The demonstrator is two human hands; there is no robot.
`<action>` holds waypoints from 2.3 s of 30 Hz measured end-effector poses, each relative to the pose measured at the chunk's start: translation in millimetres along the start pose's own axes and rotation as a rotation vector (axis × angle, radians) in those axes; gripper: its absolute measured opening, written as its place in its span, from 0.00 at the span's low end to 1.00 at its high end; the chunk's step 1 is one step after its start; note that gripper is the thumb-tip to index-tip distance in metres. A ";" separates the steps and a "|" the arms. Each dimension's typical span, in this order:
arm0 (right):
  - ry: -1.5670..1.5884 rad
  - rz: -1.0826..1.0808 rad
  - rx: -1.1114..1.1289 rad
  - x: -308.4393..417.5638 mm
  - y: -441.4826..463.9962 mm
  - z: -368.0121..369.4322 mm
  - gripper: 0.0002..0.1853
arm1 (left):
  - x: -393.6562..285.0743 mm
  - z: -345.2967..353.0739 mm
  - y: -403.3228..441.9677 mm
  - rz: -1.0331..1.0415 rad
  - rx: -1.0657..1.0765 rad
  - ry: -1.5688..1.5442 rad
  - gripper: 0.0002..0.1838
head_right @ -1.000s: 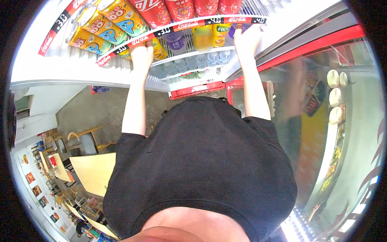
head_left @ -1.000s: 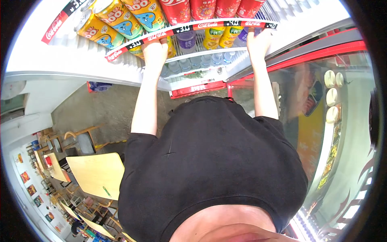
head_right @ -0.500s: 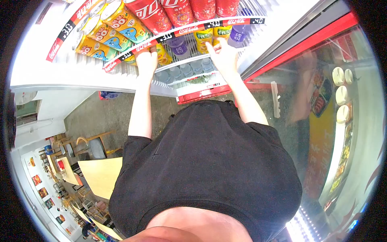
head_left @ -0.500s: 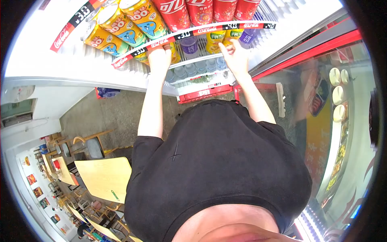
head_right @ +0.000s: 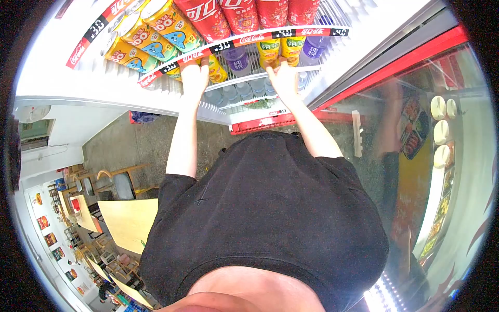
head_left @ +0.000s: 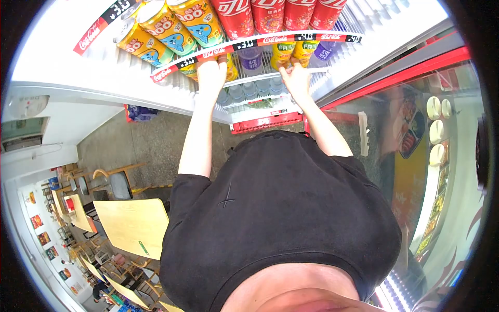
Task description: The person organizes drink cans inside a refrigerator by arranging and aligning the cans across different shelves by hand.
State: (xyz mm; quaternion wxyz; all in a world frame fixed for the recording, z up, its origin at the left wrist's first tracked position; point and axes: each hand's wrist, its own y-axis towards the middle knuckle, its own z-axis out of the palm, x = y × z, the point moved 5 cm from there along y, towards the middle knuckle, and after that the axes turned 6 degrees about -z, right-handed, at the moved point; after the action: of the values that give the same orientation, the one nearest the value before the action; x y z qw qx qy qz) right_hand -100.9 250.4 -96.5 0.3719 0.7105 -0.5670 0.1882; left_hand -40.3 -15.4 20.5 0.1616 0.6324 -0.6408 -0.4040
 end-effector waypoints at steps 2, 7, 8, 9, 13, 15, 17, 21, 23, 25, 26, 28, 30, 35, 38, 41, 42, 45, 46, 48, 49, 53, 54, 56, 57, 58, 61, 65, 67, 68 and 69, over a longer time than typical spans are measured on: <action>-0.018 -0.008 0.012 6.5 -0.1 -1.7 0.29 | 2.3 2.6 -2.5 -0.039 0.045 -0.004 0.12; -0.080 -0.038 0.024 14.9 -1.4 0.2 0.30 | 8.3 7.2 -4.1 -0.151 0.157 -0.025 0.14; -0.067 -0.046 0.020 14.5 -1.3 1.6 0.31 | 8.8 7.1 -4.0 -0.186 0.203 -0.027 0.15; -0.054 -0.053 0.016 14.8 -0.9 2.4 0.31 | 8.9 7.3 -4.0 -0.221 0.250 -0.030 0.17; 0.013 0.038 0.040 20.5 7.8 0.9 0.37 | 7.6 6.2 -2.3 -0.154 0.144 -0.054 0.16; -0.136 -0.010 -0.004 22.1 15.1 6.3 0.39 | 4.7 3.4 -1.3 -0.055 0.050 -0.033 0.14; -0.188 -0.018 -0.024 22.2 15.7 10.3 0.38 | 6.6 4.9 -3.2 -0.108 0.118 -0.014 0.13; -0.154 -0.007 -0.017 29.8 19.0 6.1 0.34 | 8.8 6.7 -2.6 -0.192 0.227 -0.004 0.13; -0.165 -0.011 -0.002 29.2 17.8 6.0 0.34 | 8.3 6.2 -2.4 -0.153 0.169 -0.033 0.14; -0.178 -0.002 0.024 30.0 16.0 2.6 0.35 | 8.4 6.0 -3.1 -0.133 0.149 -0.065 0.14; -0.174 -0.016 0.043 24.9 15.6 5.1 0.35 | 7.9 5.8 -2.6 -0.118 0.127 -0.068 0.14; -0.166 -0.044 0.081 16.1 14.1 9.3 0.36 | 4.9 3.7 -1.1 -0.090 0.083 -0.072 0.13; -0.186 -0.031 0.115 12.3 14.7 10.7 0.37 | 5.3 3.5 -1.7 -0.104 0.113 -0.072 0.14; -0.154 -0.018 0.146 9.0 15.5 11.8 0.40 | -2.0 -1.1 0.1 -0.179 0.153 -0.163 0.19; -0.166 -0.015 0.147 11.3 14.1 10.4 0.40 | -5.2 -5.0 -7.4 -0.284 0.188 -0.193 0.28; -0.173 0.006 0.160 15.2 13.7 7.5 0.40 | -9.6 -9.4 -22.4 -0.306 0.131 -0.172 0.38; -0.164 0.019 0.169 14.7 14.2 7.6 0.40 | -7.9 -6.3 -34.2 -0.282 0.135 -0.108 0.40; -0.185 -0.011 0.159 11.2 15.0 9.6 0.41 | -12.0 -5.1 -60.6 -0.281 0.107 -0.017 0.44; -0.200 -0.032 0.151 11.1 14.0 10.8 0.42 | -19.5 -11.3 -63.3 -0.295 0.091 -0.003 0.44; -0.163 -0.007 0.153 11.7 14.2 9.7 0.41 | -25.6 -17.6 -69.0 -0.350 0.084 -0.206 0.40; -0.148 0.011 0.161 14.8 13.2 7.6 0.40 | -23.4 -13.1 -80.9 -0.423 0.107 -0.270 0.38; -0.144 0.027 0.153 14.6 12.8 6.9 0.39 | -28.7 0.4 -102.9 -0.453 0.239 -0.234 0.31; -0.163 0.034 0.153 13.2 12.5 8.0 0.39 | -32.0 1.7 -104.3 -0.446 0.294 -0.187 0.31; -0.126 0.007 0.186 4.5 14.3 16.3 0.40 | -25.4 13.7 -112.8 -0.432 0.324 -0.142 0.32; -0.139 -0.016 0.148 9.7 14.2 14.6 0.38 | -25.4 14.8 -111.3 -0.429 0.360 -0.090 0.33; -0.154 -0.037 0.111 12.8 13.8 9.3 0.37 | -26.5 18.5 -109.1 -0.425 0.398 -0.038 0.33; -0.206 0.002 0.303 -13.3 14.4 34.5 0.31 | -29.8 24.6 -104.8 -0.437 0.480 0.033 0.32; -0.132 -0.153 0.073 2.8 14.9 19.5 0.34 | -29.5 26.2 -101.3 -0.402 0.410 0.075 0.27; -0.148 -0.130 0.078 5.4 15.4 14.8 0.35 | -27.8 29.7 -100.5 -0.384 0.412 0.093 0.26; -0.163 -0.117 0.087 7.6 15.9 14.4 0.35 | -25.2 31.9 -101.2 -0.409 0.444 0.097 0.26; -0.151 -0.119 0.100 9.1 17.3 15.1 0.37 | -24.5 31.2 -100.0 -0.406 0.434 0.099 0.26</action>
State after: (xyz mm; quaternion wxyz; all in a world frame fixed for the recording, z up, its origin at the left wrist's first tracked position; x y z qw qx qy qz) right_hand -116.9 231.8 -94.7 0.3026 0.7727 -0.5402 0.1397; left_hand 8.9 30.1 -63.7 -0.0305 0.7865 -0.5638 -0.2502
